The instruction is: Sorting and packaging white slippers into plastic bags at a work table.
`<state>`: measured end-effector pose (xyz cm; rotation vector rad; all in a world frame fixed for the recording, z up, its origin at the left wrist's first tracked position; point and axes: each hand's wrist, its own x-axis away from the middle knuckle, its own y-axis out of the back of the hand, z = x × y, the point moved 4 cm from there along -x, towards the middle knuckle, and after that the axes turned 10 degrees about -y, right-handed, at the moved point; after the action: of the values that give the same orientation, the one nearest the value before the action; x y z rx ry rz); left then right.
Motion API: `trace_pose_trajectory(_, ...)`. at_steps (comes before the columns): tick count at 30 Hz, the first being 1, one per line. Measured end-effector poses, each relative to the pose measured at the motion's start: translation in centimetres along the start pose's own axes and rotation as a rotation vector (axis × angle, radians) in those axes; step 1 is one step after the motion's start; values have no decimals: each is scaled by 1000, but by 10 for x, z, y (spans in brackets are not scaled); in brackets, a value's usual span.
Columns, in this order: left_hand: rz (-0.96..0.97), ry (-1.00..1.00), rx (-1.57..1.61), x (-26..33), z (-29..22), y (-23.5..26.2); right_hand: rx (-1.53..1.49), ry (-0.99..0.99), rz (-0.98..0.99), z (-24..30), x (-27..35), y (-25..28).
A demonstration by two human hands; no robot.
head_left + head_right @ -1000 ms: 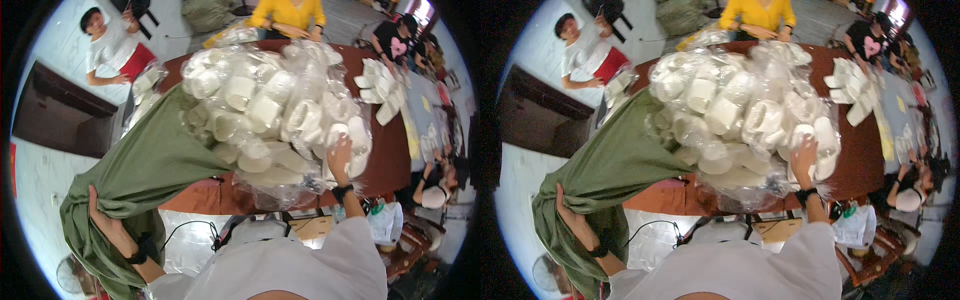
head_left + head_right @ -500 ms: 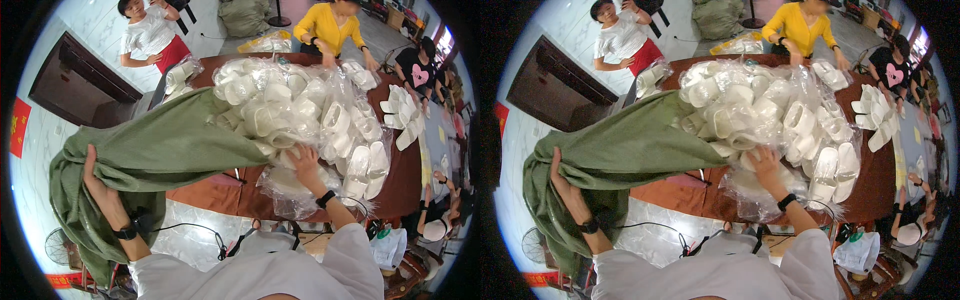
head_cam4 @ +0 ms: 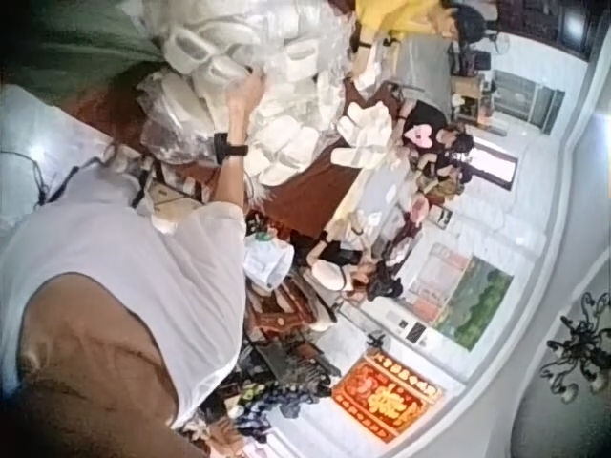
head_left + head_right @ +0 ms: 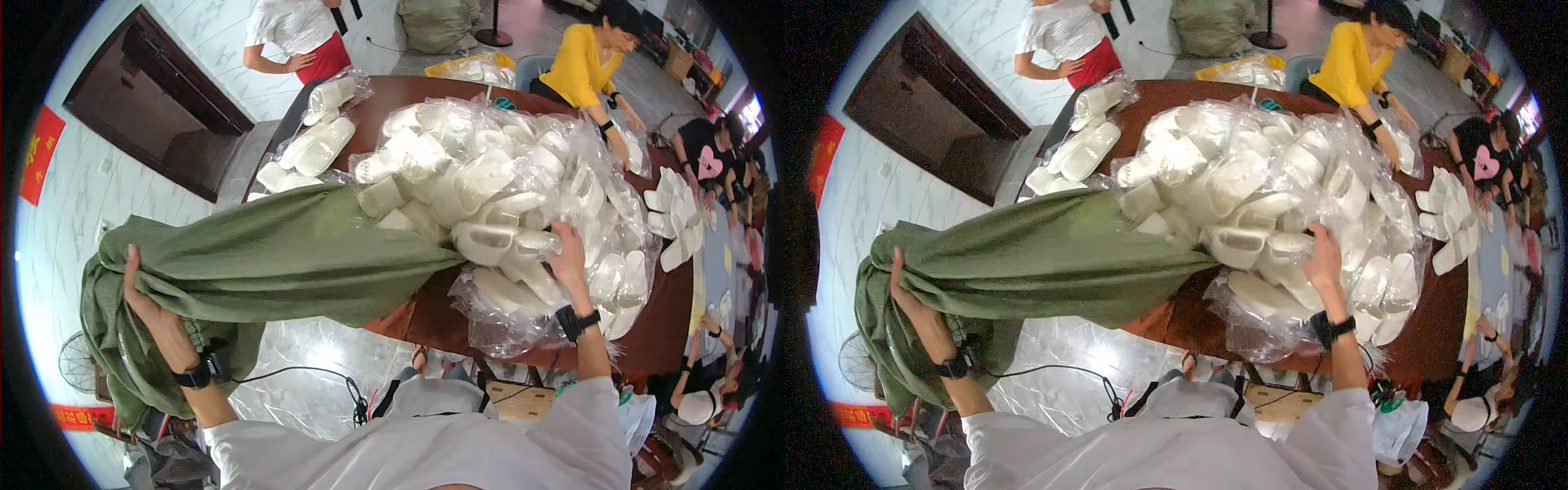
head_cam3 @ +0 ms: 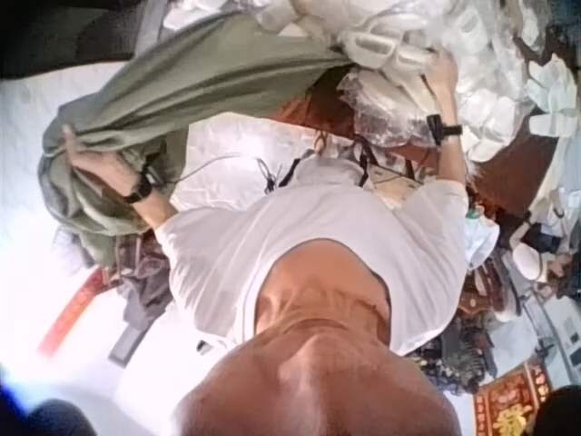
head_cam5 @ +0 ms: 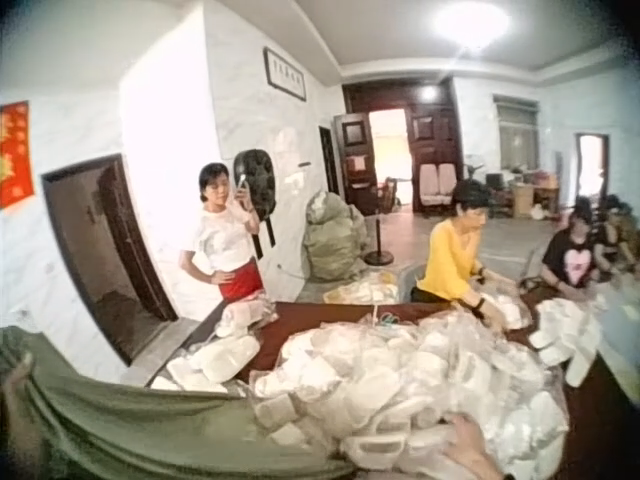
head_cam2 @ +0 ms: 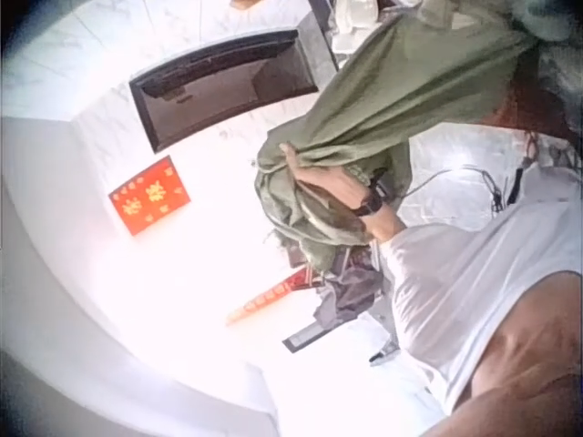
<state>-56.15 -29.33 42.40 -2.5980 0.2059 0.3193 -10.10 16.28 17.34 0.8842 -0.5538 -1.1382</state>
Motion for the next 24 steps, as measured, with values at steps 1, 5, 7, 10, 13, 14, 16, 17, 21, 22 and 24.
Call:
trace_pose_trajectory(1,-16,-13,-4,8,-5,3,-20,81,-34,27,10,11)
trace_pose_trajectory(5,-77,-32,-83,59,-17,25,-262,287,227,175,45,22)
trace_pose_trajectory(7,-183,95,-20,74,0,36,-181,471,375,215,45,-18)
trace_pose_trajectory(10,-250,53,-148,110,-2,43,31,868,566,240,32,-140)
trace_pose_trajectory(13,-336,66,-157,129,-9,80,389,1052,566,244,48,-248)
trace_pose_trajectory(14,-357,52,-162,136,-12,90,411,1233,379,241,61,-274)
trace_pose_trajectory(16,-323,103,-249,148,-6,94,428,1411,178,218,75,-336)
trace_pose_trajectory(17,-351,154,-262,152,-1,90,338,1422,81,200,74,-364)
trace_pose_trajectory(21,-373,217,-244,169,29,120,578,1090,588,196,74,-417)
trace_pose_trajectory(22,-394,214,-250,172,33,127,577,1109,600,208,81,-414)
trace_pose_trajectory(24,-462,296,-342,182,42,139,712,1172,639,239,97,-385)
